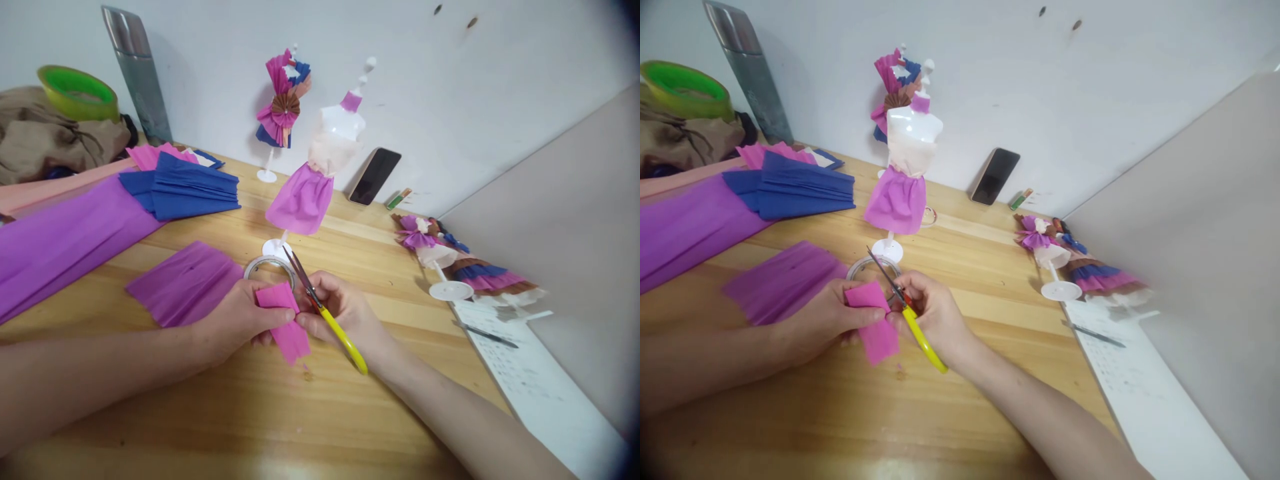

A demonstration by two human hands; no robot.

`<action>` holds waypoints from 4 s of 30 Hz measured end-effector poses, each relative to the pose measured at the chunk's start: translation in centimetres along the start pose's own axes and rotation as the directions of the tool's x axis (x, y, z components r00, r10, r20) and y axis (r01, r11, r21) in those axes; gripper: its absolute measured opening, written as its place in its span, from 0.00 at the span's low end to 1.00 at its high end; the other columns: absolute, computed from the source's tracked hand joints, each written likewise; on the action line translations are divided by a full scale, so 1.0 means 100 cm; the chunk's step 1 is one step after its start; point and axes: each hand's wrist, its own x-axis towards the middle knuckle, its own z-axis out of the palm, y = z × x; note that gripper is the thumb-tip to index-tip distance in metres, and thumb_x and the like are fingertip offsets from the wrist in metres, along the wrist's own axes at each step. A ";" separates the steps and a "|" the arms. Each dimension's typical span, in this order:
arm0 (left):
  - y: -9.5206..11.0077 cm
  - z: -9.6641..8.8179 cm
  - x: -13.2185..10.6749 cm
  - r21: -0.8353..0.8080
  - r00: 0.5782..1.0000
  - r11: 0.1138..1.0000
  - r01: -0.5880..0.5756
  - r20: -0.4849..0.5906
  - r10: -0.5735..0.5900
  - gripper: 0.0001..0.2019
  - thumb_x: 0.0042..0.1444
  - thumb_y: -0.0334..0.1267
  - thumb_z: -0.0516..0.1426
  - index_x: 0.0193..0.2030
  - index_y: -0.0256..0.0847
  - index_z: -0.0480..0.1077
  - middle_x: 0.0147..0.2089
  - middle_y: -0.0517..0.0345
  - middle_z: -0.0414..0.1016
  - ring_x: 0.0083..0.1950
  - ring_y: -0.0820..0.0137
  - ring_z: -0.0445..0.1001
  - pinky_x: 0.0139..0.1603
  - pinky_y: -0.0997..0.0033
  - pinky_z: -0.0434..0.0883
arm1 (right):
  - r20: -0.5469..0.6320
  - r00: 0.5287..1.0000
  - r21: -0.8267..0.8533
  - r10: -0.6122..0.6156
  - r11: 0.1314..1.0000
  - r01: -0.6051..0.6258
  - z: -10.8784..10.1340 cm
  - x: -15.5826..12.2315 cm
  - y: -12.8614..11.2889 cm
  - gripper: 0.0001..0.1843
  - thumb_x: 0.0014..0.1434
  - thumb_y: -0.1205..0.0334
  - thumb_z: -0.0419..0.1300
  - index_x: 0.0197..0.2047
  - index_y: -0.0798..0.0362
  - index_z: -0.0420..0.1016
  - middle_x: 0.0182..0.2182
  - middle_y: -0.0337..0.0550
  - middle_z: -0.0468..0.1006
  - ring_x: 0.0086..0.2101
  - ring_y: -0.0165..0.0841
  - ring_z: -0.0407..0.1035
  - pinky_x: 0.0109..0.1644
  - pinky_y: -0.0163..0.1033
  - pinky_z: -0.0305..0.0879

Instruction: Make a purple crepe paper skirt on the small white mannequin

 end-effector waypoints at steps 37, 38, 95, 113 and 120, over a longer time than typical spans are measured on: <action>-0.001 -0.001 -0.001 -0.015 0.996 0.999 -0.045 0.082 0.046 0.16 0.45 0.48 0.66 0.28 0.36 0.71 0.20 0.63 0.68 0.19 0.79 0.61 0.18 0.79 0.57 | -0.091 0.996 0.001 -0.026 1.000 0.026 0.001 0.000 -0.001 0.22 0.40 0.58 0.75 0.34 0.50 0.68 0.23 0.32 0.69 0.23 0.27 0.61 0.28 0.34 0.59; 0.000 0.000 -0.002 -0.009 0.997 0.999 -0.048 0.066 0.049 0.16 0.45 0.47 0.66 0.28 0.36 0.70 0.20 0.63 0.68 0.19 0.79 0.61 0.18 0.79 0.57 | -0.095 0.995 -0.006 -0.035 0.999 0.035 0.001 0.001 -0.001 0.22 0.40 0.57 0.75 0.34 0.50 0.68 0.23 0.33 0.69 0.24 0.27 0.62 0.28 0.34 0.60; 0.044 -0.032 0.002 -0.446 0.942 0.869 -0.213 -0.331 0.060 0.14 0.47 0.32 0.64 0.21 0.37 0.62 0.14 0.66 0.59 0.15 0.82 0.53 0.16 0.82 0.49 | 0.458 0.889 0.296 0.010 0.941 -0.162 -0.025 -0.007 0.010 0.29 0.59 0.38 0.58 0.44 0.58 0.73 0.30 0.52 0.80 0.23 0.35 0.75 0.27 0.37 0.68; 0.028 -0.029 0.000 -0.292 0.966 0.937 -0.191 -0.227 0.126 0.20 0.41 0.46 0.70 0.18 0.38 0.64 0.15 0.67 0.56 0.19 0.80 0.51 0.22 0.75 0.49 | 0.456 0.890 0.399 0.009 0.892 -0.213 -0.010 -0.005 0.014 0.29 0.61 0.37 0.56 0.43 0.58 0.73 0.23 0.40 0.73 0.20 0.31 0.71 0.25 0.37 0.67; 0.028 -0.029 0.000 -0.227 0.974 0.958 -0.173 -0.184 0.132 0.19 0.40 0.44 0.68 0.17 0.38 0.63 0.15 0.66 0.57 0.20 0.79 0.53 0.24 0.74 0.50 | 0.480 0.877 0.439 -0.026 0.873 -0.214 -0.010 -0.007 0.024 0.30 0.62 0.36 0.54 0.43 0.58 0.74 0.22 0.36 0.68 0.19 0.28 0.67 0.26 0.36 0.65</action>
